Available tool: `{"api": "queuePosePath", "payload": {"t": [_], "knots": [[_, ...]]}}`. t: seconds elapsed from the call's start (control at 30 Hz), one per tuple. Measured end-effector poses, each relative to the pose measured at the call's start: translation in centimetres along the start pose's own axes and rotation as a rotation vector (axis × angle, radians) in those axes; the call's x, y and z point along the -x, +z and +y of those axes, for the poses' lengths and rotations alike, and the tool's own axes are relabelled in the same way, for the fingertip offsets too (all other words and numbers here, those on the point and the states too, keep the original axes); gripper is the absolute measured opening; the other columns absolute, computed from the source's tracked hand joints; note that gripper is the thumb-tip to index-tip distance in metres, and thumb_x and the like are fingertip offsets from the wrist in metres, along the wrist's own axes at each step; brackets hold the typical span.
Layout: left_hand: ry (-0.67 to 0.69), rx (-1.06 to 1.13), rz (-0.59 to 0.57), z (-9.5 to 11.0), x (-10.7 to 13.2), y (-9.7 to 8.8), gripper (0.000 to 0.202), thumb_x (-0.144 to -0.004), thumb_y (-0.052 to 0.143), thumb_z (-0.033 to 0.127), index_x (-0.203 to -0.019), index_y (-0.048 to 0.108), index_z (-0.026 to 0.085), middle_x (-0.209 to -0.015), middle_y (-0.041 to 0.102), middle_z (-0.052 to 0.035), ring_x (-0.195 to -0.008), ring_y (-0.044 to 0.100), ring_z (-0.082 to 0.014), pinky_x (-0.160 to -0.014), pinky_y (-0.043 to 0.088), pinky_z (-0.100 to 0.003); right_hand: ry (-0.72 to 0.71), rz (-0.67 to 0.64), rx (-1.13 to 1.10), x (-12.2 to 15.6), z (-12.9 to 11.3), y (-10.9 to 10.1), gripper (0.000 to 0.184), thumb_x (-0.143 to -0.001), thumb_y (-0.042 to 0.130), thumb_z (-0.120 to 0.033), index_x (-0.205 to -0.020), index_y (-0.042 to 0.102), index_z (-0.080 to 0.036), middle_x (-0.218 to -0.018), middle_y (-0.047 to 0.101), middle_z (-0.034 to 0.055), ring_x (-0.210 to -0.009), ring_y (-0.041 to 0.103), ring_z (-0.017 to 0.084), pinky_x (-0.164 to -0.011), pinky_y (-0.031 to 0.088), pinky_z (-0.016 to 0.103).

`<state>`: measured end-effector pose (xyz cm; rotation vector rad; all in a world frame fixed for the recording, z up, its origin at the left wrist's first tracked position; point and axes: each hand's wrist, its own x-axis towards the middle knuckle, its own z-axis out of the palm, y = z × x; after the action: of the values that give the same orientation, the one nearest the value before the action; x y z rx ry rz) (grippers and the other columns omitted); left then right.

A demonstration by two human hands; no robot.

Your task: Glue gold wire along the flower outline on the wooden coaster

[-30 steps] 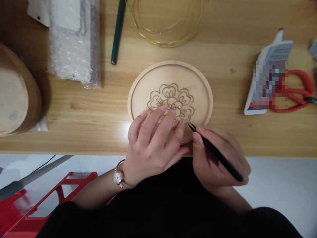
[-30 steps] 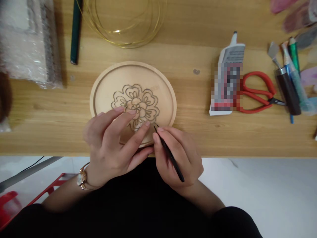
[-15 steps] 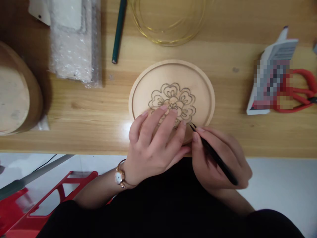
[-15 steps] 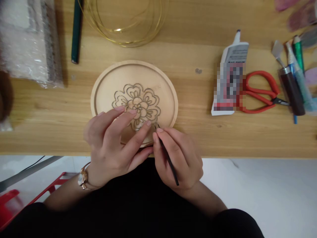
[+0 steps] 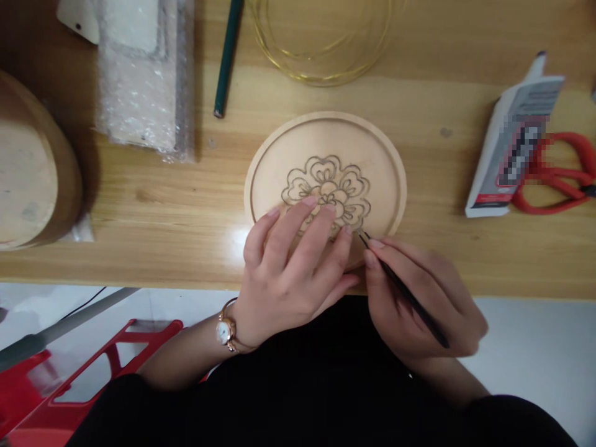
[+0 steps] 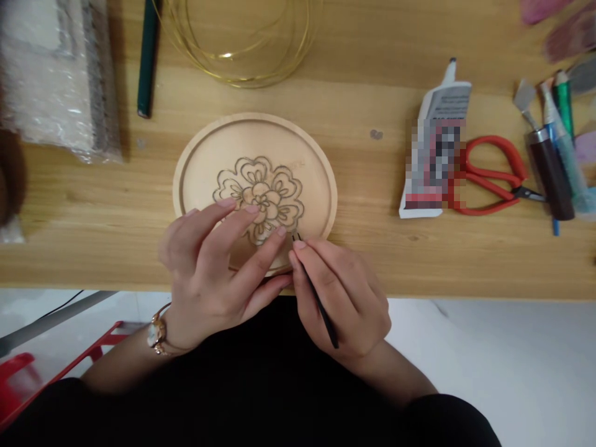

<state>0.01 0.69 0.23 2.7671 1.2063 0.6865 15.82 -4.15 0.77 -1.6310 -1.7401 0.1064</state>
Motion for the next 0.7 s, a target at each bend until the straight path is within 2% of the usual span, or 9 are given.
{"api": "queuePosePath", "payload": {"t": [0.33,0.5,0.7], "knots": [[0.014,0.003,0.007,-0.1,-0.1,0.0,0.043,-0.089,0.055,0.051,-0.114,0.067,0.018,-0.123,0.059,-0.0116,-0.120,0.051,-0.0309,-0.102,0.039,-0.045,0.009,-0.061,-0.051,-1.0,0.8,-0.7,0.033,-0.068,0.075,-0.002,-0.098,0.068,-0.015,-0.092,0.074,0.0036,-0.082,0.069,0.014,-0.077,0.058,0.028],[0.006,0.009,0.006,-0.1,-0.1,0.0,0.042,-0.088,0.056,0.052,-0.113,0.066,0.019,-0.124,0.059,-0.0110,-0.120,0.051,-0.0302,-0.102,0.039,-0.045,0.047,-0.057,-0.052,-1.2,0.9,-0.7,0.030,-0.072,0.073,-0.005,-0.097,0.068,-0.019,-0.092,0.074,0.0012,-0.081,0.069,0.015,-0.076,0.059,0.029],[0.004,0.015,-0.009,-0.1,-0.2,-0.1,0.044,-0.088,0.056,0.053,-0.114,0.065,0.019,-0.123,0.059,-0.0115,-0.120,0.051,-0.0306,-0.102,0.040,-0.045,0.043,-0.014,-0.067,-1.1,1.0,-0.6,0.026,-0.072,0.073,-0.005,-0.094,0.068,-0.018,-0.087,0.073,0.0021,-0.078,0.069,0.015,-0.073,0.058,0.029]]}}
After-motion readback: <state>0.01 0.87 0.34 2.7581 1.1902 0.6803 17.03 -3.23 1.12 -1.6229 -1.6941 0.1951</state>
